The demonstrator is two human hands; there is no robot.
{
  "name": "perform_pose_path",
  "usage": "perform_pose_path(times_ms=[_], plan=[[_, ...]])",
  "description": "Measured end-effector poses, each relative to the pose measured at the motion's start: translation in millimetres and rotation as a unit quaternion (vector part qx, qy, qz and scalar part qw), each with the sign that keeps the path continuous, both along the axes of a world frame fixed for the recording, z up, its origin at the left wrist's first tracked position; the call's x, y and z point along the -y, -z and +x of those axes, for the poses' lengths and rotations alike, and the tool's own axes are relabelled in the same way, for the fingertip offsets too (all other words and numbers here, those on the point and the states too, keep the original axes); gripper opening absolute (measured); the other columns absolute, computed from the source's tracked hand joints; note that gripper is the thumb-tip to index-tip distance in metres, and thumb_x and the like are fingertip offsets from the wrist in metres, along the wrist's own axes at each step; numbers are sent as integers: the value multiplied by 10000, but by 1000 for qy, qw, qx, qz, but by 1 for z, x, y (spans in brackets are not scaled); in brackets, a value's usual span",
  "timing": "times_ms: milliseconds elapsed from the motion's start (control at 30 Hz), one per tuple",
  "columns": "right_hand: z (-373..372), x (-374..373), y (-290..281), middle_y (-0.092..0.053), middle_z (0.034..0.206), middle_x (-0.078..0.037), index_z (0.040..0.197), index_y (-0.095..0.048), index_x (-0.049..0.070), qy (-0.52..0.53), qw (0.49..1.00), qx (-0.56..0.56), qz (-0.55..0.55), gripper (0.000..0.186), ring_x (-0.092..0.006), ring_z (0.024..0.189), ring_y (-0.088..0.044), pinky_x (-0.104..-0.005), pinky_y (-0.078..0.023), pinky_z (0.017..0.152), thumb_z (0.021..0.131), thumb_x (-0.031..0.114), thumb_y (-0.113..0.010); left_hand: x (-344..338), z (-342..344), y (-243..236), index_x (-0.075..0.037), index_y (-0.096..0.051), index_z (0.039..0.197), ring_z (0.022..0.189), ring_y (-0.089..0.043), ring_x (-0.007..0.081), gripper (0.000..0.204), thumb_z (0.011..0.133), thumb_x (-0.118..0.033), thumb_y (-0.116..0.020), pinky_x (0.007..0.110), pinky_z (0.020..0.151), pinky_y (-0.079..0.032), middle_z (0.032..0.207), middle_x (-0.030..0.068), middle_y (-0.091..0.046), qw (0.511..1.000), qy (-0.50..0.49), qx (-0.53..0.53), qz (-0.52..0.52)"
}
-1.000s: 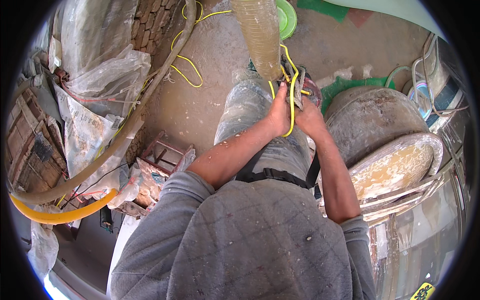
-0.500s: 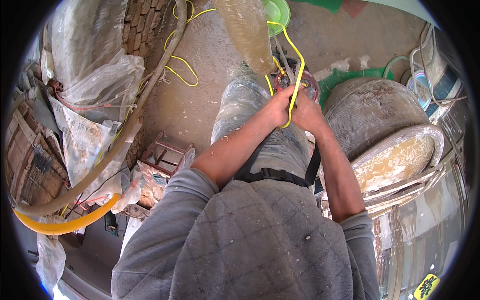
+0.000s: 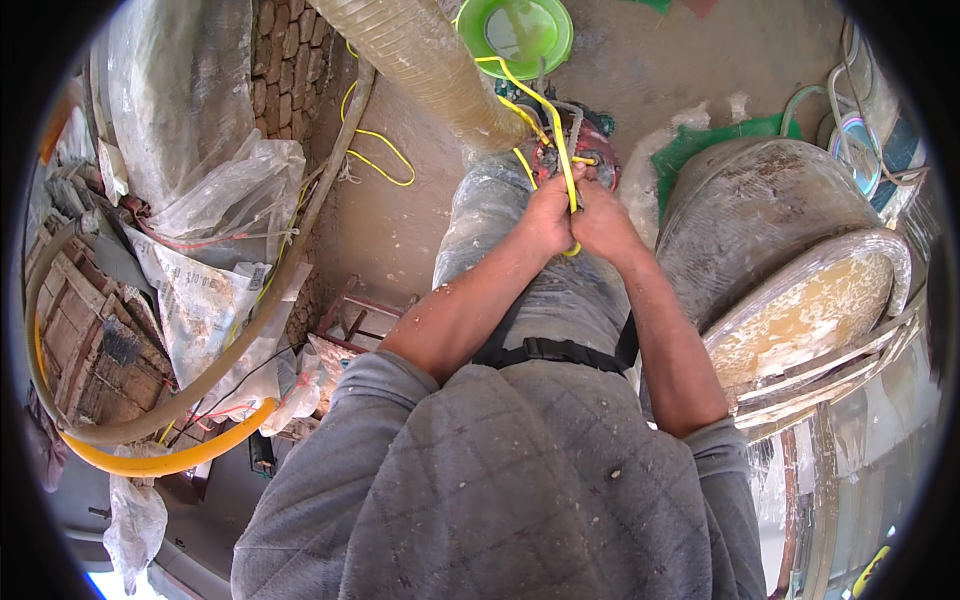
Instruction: The person prepares and installs a submersible water pump into a large white tub. They secure the pump with a rope, connect a flexible hose, and lower the unit into the water, adjusting the hose and rope to complete the setup.
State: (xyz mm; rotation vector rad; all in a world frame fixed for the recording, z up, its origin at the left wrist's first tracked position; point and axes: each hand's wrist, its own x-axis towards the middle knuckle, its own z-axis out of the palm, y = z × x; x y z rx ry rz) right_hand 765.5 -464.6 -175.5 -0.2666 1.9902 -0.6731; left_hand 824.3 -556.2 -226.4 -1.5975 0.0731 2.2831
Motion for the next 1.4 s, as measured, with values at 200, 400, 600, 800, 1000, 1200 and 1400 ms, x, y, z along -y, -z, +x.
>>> perform_pose_path(times_ms=[200, 400, 600, 800, 1000, 1200, 1400], plan=[[10, 10, -2, -618, 1189, -232, 1169, -573, -9, 14, 999, 26, 21, 369, -419, 1147, -569, -560, -444, 935, 839, 140, -503, 21, 5, -22, -50, -617, 1146, 1035, -627, 282, 300, 977, -297, -607, 448, 957, -493, 1089, 119, -661, 1000, 27, 3, 4], [29, 16, -17, -597, 1217, -259, 1193, -551, -21, 52, 998, 17, -8, 394, -439, 1195, -535, -591, -422, 943, 822, 104, -510, 35, 14, -39, -62, -605, 1181, 1057, -626, 281, 342, 965, -326, -627, 461, 987, -486, 1110, 124, -659, 999, 48, -15, -14], [35, 5, -62, -624, 1175, -262, 1109, -630, -27, 61, 978, -189, -63, 358, -418, 1167, -564, -555, -447, 939, 808, 165, -605, 34, 18, -31, -101, -606, 1082, 1019, -625, 274, 251, 961, -318, -637, 469, 954, -503, 1047, 97, -661, 998, 56, -2, 3], [3, 20, -56, -702, 976, -229, 1192, -656, 31, 76, 997, 21, 10, 483, -379, 938, -686, -446, -536, 836, 860, 380, -687, 44, 17, -26, -86, -588, 1012, 872, -640, 255, 276, 964, -355, -627, 430, 842, -546, 943, 100, -663, 999, 21, 6, 35], [-1, 18, -32, -727, 960, -167, 1045, -744, 83, 173, 973, 128, -90, 344, -335, 899, -699, -437, -532, 829, 824, 346, -718, 56, 15, -37, -112, -564, 1071, 983, -635, 269, 221, 1021, -324, -525, 430, 896, -536, 977, 108, -665, 999, 40, -25, 23], [8, 19, -28, -738, 896, -146, 1051, -727, 27, 318, 911, 226, -137, 338, -204, 836, -709, -324, -534, 772, 784, 228, -675, 66, 13, -55, -93, -581, 1031, 984, -624, 282, 249, 1030, -324, -488, 495, 971, -482, 978, 83, -644, 997, 49, 38, -46], [-28, -82, 0, -723, 976, -150, 1100, -687, 60, 226, 962, -86, 124, 321, -341, 910, -693, -441, -541, 803, 834, 233, -643, 71, 12, -81, -133, -564, 1032, 870, -576, 237, 180, 1030, -299, -496, 559, 994, -448, 807, 7, -546, 994, 22, 81, -67]])
